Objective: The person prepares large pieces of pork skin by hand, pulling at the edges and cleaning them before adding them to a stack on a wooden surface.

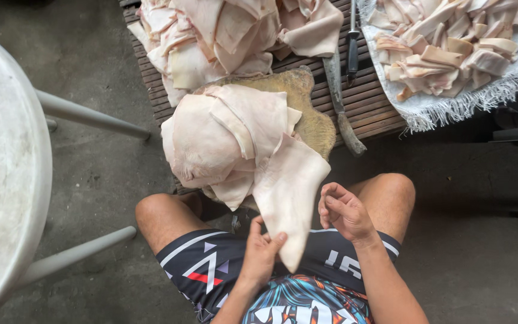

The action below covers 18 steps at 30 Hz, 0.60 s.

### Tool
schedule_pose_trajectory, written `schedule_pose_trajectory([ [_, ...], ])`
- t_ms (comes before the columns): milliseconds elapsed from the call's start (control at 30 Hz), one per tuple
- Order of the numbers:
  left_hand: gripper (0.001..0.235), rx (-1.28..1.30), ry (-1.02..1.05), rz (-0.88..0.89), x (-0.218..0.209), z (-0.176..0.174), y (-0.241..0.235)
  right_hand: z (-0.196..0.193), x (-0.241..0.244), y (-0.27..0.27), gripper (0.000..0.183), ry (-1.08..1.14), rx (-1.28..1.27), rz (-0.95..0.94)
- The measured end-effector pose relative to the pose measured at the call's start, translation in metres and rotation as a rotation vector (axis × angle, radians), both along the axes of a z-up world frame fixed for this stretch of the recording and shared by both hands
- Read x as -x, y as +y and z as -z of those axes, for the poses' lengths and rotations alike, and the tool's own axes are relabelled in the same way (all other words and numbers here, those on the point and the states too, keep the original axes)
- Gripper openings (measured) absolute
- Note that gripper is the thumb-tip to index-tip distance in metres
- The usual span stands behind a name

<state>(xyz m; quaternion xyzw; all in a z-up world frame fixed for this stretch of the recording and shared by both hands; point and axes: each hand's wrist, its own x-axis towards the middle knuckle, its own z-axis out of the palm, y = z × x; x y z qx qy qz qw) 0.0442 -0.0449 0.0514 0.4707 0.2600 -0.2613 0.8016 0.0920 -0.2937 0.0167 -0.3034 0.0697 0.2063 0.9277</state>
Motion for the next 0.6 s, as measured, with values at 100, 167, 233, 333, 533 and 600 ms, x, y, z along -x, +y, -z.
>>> schedule_pose_trajectory([
  [100,0.054,0.003,0.089,0.176,0.012,0.010,-0.007,-0.005,-0.013,0.014,0.018,-0.028,0.255,-0.040],
  [167,0.042,-0.199,0.032,0.138,0.007,0.023,-0.003,-0.003,-0.025,0.027,0.019,-0.057,0.436,-0.080],
  [233,0.036,-0.344,-0.040,0.000,0.003,0.034,0.003,-0.002,-0.035,0.034,0.019,-0.119,0.589,-0.126],
  [333,0.035,-0.461,-0.129,-0.270,-0.007,0.045,0.006,-0.003,-0.041,0.043,0.017,-0.192,0.773,-0.204],
  [533,0.047,-0.588,-0.033,-0.370,-0.036,0.032,-0.017,-0.027,-0.059,0.056,0.014,-0.244,0.945,-0.271],
  [600,0.049,-0.709,-0.032,-0.341,-0.033,0.024,-0.022,-0.035,-0.051,0.060,0.012,-0.260,1.018,-0.299],
])
